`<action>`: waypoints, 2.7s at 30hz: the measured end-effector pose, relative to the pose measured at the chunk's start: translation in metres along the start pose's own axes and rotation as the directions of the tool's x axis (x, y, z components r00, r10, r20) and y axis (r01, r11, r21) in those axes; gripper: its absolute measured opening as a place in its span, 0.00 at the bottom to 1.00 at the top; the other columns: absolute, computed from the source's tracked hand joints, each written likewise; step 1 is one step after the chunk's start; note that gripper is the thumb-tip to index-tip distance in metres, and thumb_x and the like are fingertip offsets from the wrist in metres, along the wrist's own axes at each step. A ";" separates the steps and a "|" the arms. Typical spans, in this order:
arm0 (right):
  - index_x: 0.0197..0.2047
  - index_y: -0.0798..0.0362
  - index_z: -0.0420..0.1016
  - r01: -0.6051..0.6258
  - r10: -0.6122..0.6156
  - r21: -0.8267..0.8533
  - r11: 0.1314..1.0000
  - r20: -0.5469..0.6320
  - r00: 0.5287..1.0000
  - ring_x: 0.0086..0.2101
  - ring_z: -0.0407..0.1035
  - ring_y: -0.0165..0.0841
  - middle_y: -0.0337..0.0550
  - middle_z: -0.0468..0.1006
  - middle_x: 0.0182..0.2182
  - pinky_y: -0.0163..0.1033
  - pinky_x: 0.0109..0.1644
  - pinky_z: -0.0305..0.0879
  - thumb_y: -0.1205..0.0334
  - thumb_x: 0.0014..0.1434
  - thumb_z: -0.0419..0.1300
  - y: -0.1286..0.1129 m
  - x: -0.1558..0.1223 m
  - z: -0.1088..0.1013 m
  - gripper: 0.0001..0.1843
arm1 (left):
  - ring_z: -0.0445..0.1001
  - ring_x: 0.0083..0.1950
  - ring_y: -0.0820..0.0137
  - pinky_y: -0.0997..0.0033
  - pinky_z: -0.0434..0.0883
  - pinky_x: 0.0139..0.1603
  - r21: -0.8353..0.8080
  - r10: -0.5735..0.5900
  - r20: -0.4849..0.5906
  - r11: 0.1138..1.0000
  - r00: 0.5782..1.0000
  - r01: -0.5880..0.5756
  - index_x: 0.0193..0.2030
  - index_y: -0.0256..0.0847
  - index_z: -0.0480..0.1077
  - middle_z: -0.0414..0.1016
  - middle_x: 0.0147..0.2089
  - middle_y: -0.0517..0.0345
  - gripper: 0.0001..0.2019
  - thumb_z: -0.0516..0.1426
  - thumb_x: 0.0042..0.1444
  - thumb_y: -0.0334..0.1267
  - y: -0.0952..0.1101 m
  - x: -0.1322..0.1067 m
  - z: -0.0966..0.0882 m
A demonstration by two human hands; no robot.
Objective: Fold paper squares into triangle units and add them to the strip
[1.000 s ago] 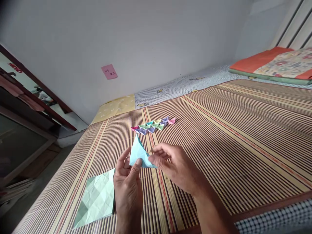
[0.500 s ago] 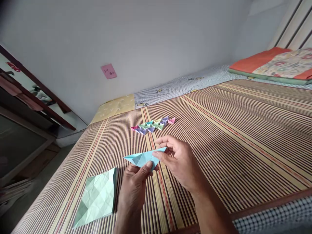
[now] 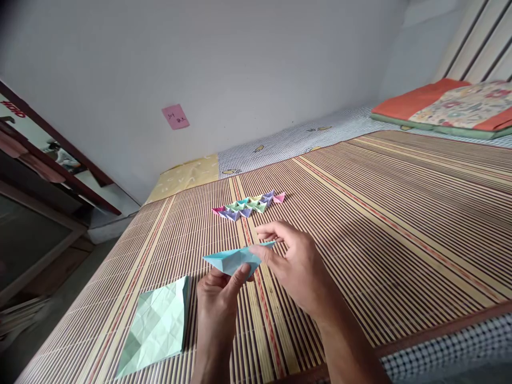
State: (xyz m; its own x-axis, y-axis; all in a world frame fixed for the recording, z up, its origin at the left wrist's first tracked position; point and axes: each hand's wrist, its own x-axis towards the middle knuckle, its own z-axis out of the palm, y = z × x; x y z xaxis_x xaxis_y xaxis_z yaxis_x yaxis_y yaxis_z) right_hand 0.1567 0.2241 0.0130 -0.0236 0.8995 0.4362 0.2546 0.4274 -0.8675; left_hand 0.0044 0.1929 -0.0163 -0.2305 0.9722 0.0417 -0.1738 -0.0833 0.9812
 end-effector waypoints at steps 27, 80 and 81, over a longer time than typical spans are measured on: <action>0.30 0.52 0.72 -0.112 0.098 0.016 0.994 0.380 0.920 0.26 0.61 0.27 0.32 0.68 0.24 0.34 0.29 0.55 0.67 0.65 0.60 -0.004 -0.005 -0.003 0.09 | 0.66 0.30 0.76 0.79 0.68 0.32 -0.134 -0.001 0.033 0.991 0.999 0.006 0.32 0.39 0.77 0.71 0.29 0.62 0.12 0.68 0.57 0.45 0.003 0.007 -0.018; 0.34 0.53 0.75 -0.223 0.123 0.212 0.951 0.402 0.907 0.29 0.70 0.28 0.36 0.76 0.28 0.32 0.32 0.67 0.66 0.65 0.60 -0.010 -0.003 -0.005 0.06 | 0.75 0.31 0.77 0.79 0.77 0.36 -0.372 -0.221 0.323 0.865 0.920 0.338 0.38 0.35 0.79 0.77 0.34 0.58 0.08 0.71 0.53 0.35 0.008 0.012 -0.015; 0.35 0.53 0.74 -0.242 0.141 0.204 0.949 0.413 0.900 0.29 0.71 0.29 0.37 0.77 0.29 0.32 0.32 0.67 0.67 0.64 0.59 -0.010 -0.003 -0.004 0.05 | 0.75 0.31 0.77 0.79 0.77 0.36 -0.363 -0.206 0.320 0.875 0.925 0.320 0.39 0.36 0.80 0.78 0.35 0.58 0.08 0.70 0.54 0.35 0.008 0.011 -0.015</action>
State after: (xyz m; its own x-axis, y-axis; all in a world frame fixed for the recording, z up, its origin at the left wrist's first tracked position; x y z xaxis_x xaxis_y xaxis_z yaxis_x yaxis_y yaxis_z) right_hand 0.1582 0.2167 0.0211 -0.3842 0.9071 0.1717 0.0504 0.2063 -0.9772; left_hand -0.0135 0.2001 -0.0111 0.1294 0.9862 -0.1032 -0.5731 0.1593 0.8038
